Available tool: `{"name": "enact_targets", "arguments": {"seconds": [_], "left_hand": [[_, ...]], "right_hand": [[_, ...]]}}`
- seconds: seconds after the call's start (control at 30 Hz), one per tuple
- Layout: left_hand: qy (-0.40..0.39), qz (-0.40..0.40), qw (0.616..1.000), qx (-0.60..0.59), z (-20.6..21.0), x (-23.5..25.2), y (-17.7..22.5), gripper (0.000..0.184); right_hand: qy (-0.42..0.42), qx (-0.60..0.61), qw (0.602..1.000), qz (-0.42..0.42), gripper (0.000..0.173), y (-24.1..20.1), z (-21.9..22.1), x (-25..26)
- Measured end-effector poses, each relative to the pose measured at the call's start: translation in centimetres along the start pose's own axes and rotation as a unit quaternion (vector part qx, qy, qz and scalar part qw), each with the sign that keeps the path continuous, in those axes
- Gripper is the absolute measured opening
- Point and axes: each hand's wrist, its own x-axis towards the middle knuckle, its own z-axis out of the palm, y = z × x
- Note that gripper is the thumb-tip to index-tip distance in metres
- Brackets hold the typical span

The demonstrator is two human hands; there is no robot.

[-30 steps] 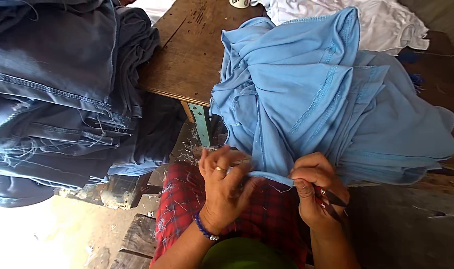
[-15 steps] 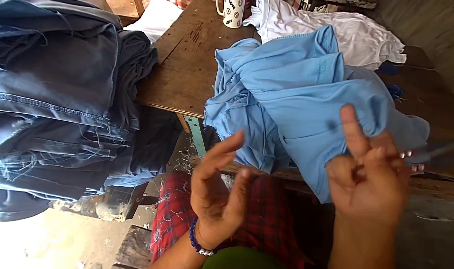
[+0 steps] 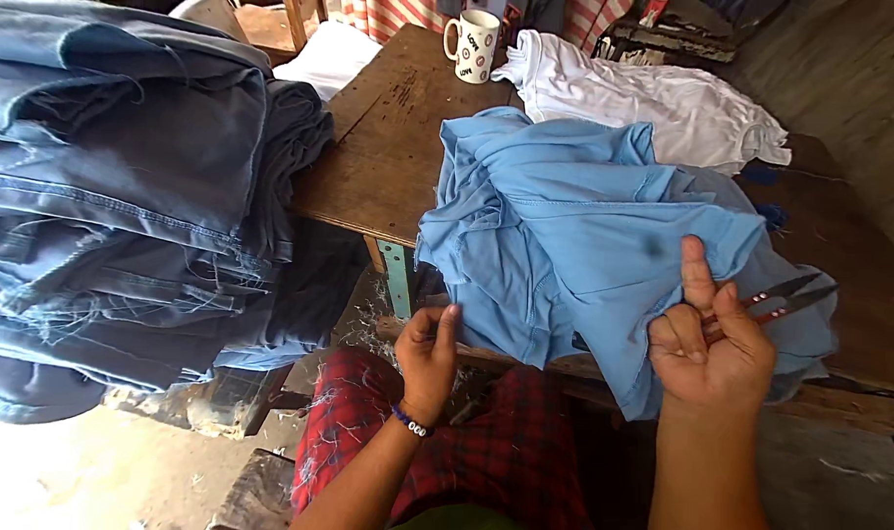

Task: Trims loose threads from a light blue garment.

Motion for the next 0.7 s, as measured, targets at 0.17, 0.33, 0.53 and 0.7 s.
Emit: {"name": "enact_targets", "arguments": {"seconds": [0.17,0.33,0.53,0.7], "left_hand": [[0.018,0.092,0.992,0.079,-2.2,1.4,1.4,0.013],[-0.11,0.134,0.96,0.222,0.8,6.2,3.5,0.06],[-0.092,0.234,0.963,0.096,-2.2,3.8,1.3,0.011],[-0.061,0.143,0.977,0.145,-6.2,0.5,-1.6,0.017]], "right_hand": [[-0.03,0.047,0.998,-0.031,0.047,-0.6,0.4,0.7],[-0.018,0.021,0.999,-0.022,0.047,-0.1,-0.1,1.0],[-0.001,-0.002,1.0,-0.018,0.045,-0.2,-0.4,0.9],[0.026,-0.024,0.999,-0.005,0.046,0.2,-0.2,0.9]]}}
